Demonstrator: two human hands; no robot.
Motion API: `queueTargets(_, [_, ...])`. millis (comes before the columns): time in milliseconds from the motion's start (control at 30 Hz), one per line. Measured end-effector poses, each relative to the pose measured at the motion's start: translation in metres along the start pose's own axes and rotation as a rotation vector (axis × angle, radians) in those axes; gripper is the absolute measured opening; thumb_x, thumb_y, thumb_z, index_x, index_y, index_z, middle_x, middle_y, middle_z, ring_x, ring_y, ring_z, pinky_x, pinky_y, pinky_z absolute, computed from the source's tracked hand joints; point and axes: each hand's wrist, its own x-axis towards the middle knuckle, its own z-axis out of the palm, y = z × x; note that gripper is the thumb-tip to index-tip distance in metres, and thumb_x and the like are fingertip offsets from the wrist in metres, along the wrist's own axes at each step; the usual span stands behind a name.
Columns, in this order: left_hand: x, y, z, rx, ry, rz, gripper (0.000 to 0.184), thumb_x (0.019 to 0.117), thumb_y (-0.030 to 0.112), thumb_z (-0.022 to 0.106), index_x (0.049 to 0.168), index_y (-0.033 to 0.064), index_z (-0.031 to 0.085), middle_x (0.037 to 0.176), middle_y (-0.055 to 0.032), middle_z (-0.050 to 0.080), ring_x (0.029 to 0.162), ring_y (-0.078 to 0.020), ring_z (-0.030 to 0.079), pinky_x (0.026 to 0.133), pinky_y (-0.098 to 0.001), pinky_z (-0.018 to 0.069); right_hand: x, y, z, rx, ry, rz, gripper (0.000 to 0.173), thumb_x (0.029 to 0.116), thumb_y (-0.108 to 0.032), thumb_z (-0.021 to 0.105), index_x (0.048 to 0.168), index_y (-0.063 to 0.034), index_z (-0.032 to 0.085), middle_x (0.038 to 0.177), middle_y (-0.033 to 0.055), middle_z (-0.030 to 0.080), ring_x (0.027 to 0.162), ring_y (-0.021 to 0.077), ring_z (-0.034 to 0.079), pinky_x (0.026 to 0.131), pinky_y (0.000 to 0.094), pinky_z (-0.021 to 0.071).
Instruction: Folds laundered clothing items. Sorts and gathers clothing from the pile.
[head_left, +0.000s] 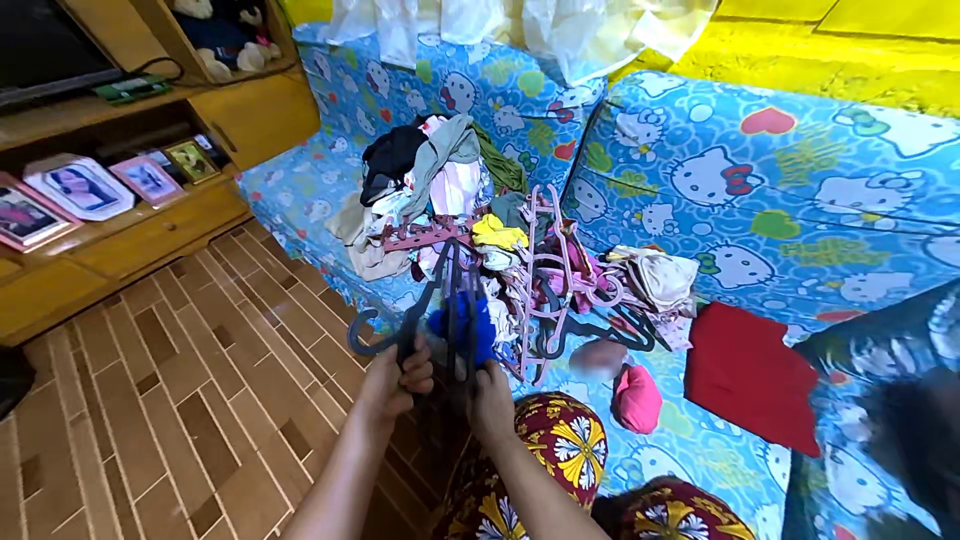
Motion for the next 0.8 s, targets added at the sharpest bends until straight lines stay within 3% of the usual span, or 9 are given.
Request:
queueTargets(167, [-0.022, -0.013, -0.014, -0.089, 0.08, 0.132, 0.06, 0.1092, 0.03, 0.005, 0.075, 0.0223, 0.054, 0.05, 0.0122, 0.045, 0.039, 0.0025, 0.039, 0.038, -0.0138, 0.0355, 0.0, 0.0, -0.007, 0.018, -0.063, 0.064, 0.026, 0.0912, -0.01, 0.068, 0.112, 0.005, 0.07, 0.142, 0.0284, 0.052, 0.124, 0.0413, 0.059, 0.1, 0.0487, 0.0525])
queueTargets(300, [-0.039, -0.026, -0.005, -0.033, 0.071, -0.096, 0.053, 0.1087, 0.028, 0.01, 0.078, 0.0199, 0.053, 0.051, 0.0111, 0.043, 0.037, 0.0025, 0.038, 0.036, -0.0134, 0.0354, -0.007, -0.005, -0.003, 0.024, -0.062, 0.045, 0.021, 0.0926, -0.005, 0.063, 0.111, 0.0051, 0.067, 0.144, 0.0322, 0.05, 0.109, 0.0428, 0.068, 0.086, 0.0496, 0.0585])
queueTargets(367, [-0.038, -0.034, -0.002, 0.055, 0.08, -0.159, 0.049, 0.1096, 0.026, 0.013, 0.082, 0.0174, 0.052, 0.053, 0.0103, 0.043, 0.039, 0.0014, 0.039, 0.038, -0.014, 0.0364, -0.004, -0.003, -0.01, 0.109, -0.068, 0.095, 0.024, 0.0974, -0.008, 0.059, 0.117, 0.0058, 0.064, 0.143, 0.0304, 0.05, 0.108, 0.041, 0.068, 0.087, 0.0486, 0.0586])
queueTargets(467, [-0.033, -0.032, -0.004, 0.053, 0.168, -0.107, 0.053, 0.1108, 0.028, 0.009, 0.079, 0.018, 0.05, 0.05, 0.0111, 0.04, 0.037, 0.0022, 0.035, 0.036, -0.0132, 0.033, 0.001, 0.011, -0.019, 0.411, 0.024, 0.202, 0.031, 0.1044, -0.01, 0.05, 0.124, 0.0132, 0.057, 0.129, 0.0316, 0.057, 0.114, 0.0397, 0.063, 0.1, 0.0492, 0.0513])
queueTargets(533, [-0.033, -0.026, -0.009, 0.009, 0.207, -0.017, 0.053, 0.1098, 0.025, 0.009, 0.076, 0.0201, 0.05, 0.049, 0.0124, 0.041, 0.037, 0.0033, 0.036, 0.037, -0.0124, 0.0331, 0.002, 0.017, -0.022, 0.544, 0.087, 0.238, 0.03, 0.1064, -0.011, 0.048, 0.121, 0.0133, 0.058, 0.116, 0.0299, 0.061, 0.103, 0.036, 0.065, 0.094, 0.0477, 0.0527])
queueTargets(600, [-0.031, -0.022, -0.022, 0.039, 0.309, 0.082, 0.047, 0.1113, 0.021, 0.016, 0.079, 0.0179, 0.049, 0.05, 0.0111, 0.042, 0.039, 0.0014, 0.038, 0.039, -0.014, 0.0353, 0.001, 0.02, -0.02, 0.623, 0.061, 0.229, 0.029, 0.1085, -0.015, 0.045, 0.118, 0.0093, 0.058, 0.096, 0.0198, 0.063, 0.081, 0.025, 0.064, 0.079, 0.0417, 0.0546])
queueTargets(667, [-0.026, -0.024, -0.051, 0.186, 0.499, 0.14, 0.034, 0.1118, 0.015, 0.024, 0.088, 0.012, 0.048, 0.053, 0.0075, 0.044, 0.04, -0.0012, 0.041, 0.04, -0.0157, 0.038, 0.001, 0.02, -0.019, 0.69, -0.026, 0.221, 0.031, 0.1095, -0.017, 0.044, 0.121, 0.0078, 0.057, 0.086, 0.0148, 0.062, 0.072, 0.0205, 0.061, 0.072, 0.0389, 0.0542])
queueTargets(733, [-0.028, -0.035, -0.1, 0.507, 0.742, 0.087, 0.026, 0.113, 0.019, 0.03, 0.11, 0.0034, 0.051, 0.066, 0.0022, 0.045, 0.048, -0.0049, 0.044, 0.045, -0.019, 0.0415, 0.0, 0.02, -0.016, 0.727, -0.091, 0.218, 0.031, 0.1102, -0.019, 0.043, 0.122, 0.0061, 0.057, 0.08, 0.0117, 0.06, 0.064, 0.0179, 0.06, 0.065, 0.0369, 0.0549])
queueTargets(800, [-0.046, -0.058, -0.162, 0.811, 0.879, -0.016, 0.04, 0.1135, 0.026, 0.033, 0.13, -0.0049, 0.053, 0.089, -0.011, 0.054, 0.068, -0.0149, 0.052, 0.066, -0.0311, 0.0475, -0.001, 0.02, -0.016, 0.755, -0.121, 0.216, 0.03, 0.1103, -0.019, 0.042, 0.12, 0.0058, 0.057, 0.078, 0.0096, 0.059, 0.062, 0.0158, 0.06, 0.063, 0.0343, 0.0546])
